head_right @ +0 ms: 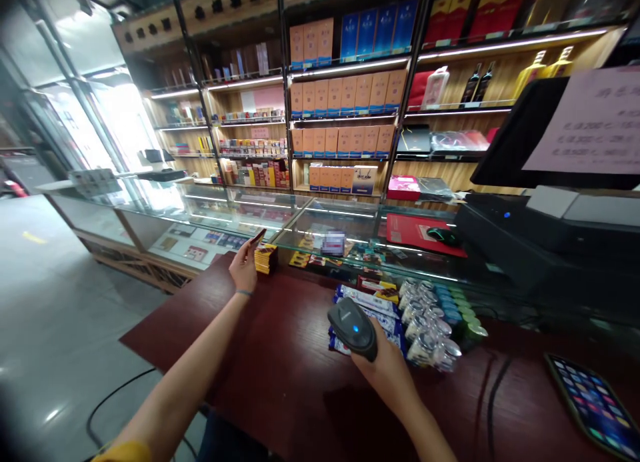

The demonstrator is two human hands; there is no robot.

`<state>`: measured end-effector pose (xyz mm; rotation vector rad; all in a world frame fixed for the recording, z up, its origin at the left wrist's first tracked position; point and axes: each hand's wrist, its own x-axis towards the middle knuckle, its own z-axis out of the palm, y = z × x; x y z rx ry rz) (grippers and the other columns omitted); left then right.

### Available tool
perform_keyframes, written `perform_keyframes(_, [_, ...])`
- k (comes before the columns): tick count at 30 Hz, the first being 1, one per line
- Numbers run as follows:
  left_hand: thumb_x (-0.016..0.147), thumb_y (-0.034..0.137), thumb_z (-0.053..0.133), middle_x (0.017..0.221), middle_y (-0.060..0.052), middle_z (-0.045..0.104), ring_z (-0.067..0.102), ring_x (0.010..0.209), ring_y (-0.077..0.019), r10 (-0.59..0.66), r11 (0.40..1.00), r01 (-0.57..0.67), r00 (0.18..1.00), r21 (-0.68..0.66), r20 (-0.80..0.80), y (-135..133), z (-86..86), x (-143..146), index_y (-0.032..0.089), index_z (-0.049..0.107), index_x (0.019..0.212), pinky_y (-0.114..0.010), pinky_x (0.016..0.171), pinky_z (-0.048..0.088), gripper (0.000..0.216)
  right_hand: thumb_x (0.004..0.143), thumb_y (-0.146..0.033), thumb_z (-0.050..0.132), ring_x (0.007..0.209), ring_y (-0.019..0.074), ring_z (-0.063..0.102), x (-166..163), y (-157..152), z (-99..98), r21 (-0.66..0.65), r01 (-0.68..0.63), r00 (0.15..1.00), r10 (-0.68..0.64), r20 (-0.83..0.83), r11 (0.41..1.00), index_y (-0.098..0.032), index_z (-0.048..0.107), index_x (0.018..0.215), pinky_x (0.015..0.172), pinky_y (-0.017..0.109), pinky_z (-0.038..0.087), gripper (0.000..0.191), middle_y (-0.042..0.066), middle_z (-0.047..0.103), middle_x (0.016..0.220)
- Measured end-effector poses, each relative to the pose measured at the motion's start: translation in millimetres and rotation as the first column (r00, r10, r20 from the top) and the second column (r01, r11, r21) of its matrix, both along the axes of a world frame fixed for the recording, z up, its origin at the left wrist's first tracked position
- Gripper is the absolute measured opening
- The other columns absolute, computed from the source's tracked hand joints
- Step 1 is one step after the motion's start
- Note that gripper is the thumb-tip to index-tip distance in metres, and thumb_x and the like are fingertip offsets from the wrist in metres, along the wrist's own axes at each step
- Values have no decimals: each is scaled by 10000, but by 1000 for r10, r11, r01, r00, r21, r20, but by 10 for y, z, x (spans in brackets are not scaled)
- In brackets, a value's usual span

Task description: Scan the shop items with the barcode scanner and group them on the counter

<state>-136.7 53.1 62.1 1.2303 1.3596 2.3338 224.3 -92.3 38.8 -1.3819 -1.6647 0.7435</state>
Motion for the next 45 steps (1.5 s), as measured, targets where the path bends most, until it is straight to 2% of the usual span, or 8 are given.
perform_keyframes(2, [847, 306, 682, 1165, -55, 727, 614, 1204, -265, -69, 997, 58, 970, -53, -234, 13, 28, -222, 283, 761, 1077, -428, 1149, 388, 245, 759, -396, 576, 858, 267, 713, -10, -12, 11, 1, -5, 1000, 5, -6, 1000, -199, 533, 1274, 656, 330, 541, 554, 65, 740, 977])
perform_keyframes(6, [832, 198, 652, 1209, -53, 721, 582, 1267, -282, -199, 973, 83, 779, -217, -595, 59, 25, -574, 331, 761, 1111, -474, 1210, 280, 328, 767, -443, 587, 871, 284, 716, 0, -17, 45, 9, 5, 1000, -5, -11, 1000, -201, 542, 1267, 667, 345, 537, 557, 47, 730, 869])
perform_keyframes(12, [808, 168, 661, 1153, -67, 732, 613, 1208, -272, -295, 945, 80, 627, -318, -721, 149, -16, -750, 345, 771, 1045, -449, 1179, 336, 316, 790, -492, 582, 866, 298, 720, 18, -10, 38, 38, 5, 1000, -6, 9, 999, -195, 535, 1257, 665, 359, 543, 555, 43, 714, 815])
perform_keyframes(18, [802, 235, 692, 1098, -71, 727, 631, 1133, -257, -324, 935, 92, 621, -343, -714, 282, -71, -759, 346, 761, 1023, -405, 1147, 376, 257, 800, -487, 590, 943, 310, 727, 48, 29, -48, 45, 24, 1000, -25, 12, 999, -207, 530, 1269, 757, 389, 563, 549, 64, 740, 898])
perform_keyframes(24, [728, 285, 776, 1179, -91, 686, 555, 1239, -308, -354, 924, 89, 563, -371, -746, 384, -96, -782, 321, 739, 1091, -467, 1174, 328, 366, 759, -461, 655, 986, 320, 726, 144, 103, -122, -6, -2, 999, 2, 46, 1000, -178, 516, 1303, 829, 407, 569, 628, 134, 746, 1104])
perform_keyframes(30, [671, 283, 819, 1182, -100, 675, 525, 1249, -333, -397, 904, 143, 633, -404, -664, 374, -80, -758, 305, 741, 1068, -499, 1197, 273, 405, 770, -450, 607, 879, 296, 737, 40, 9, -1, 42, 40, 999, -41, 10, 998, -208, 557, 1231, 748, 374, 563, 523, 80, 753, 929])
perform_keyframes(36, [706, 271, 794, 1173, -92, 675, 561, 1208, -321, -329, 926, 16, 522, -377, -787, 354, -66, -719, 317, 721, 1097, -500, 1155, 341, 400, 759, -457, 619, 847, 292, 731, 55, 41, 22, 21, 19, 1000, -19, 7, 1000, -220, 565, 1206, 694, 362, 561, 509, 38, 729, 835])
perform_keyframes(45, [673, 340, 854, 1455, -183, 509, 330, 1453, -414, -182, 958, -33, 701, -285, -689, 295, -168, -273, 226, 653, 1176, -614, 1202, 191, 553, 793, -435, 674, 489, 186, 595, 308, 83, 196, 43, 94, 987, -87, -136, 995, -185, 594, 1152, 495, 308, 490, 445, 19, 698, 700])
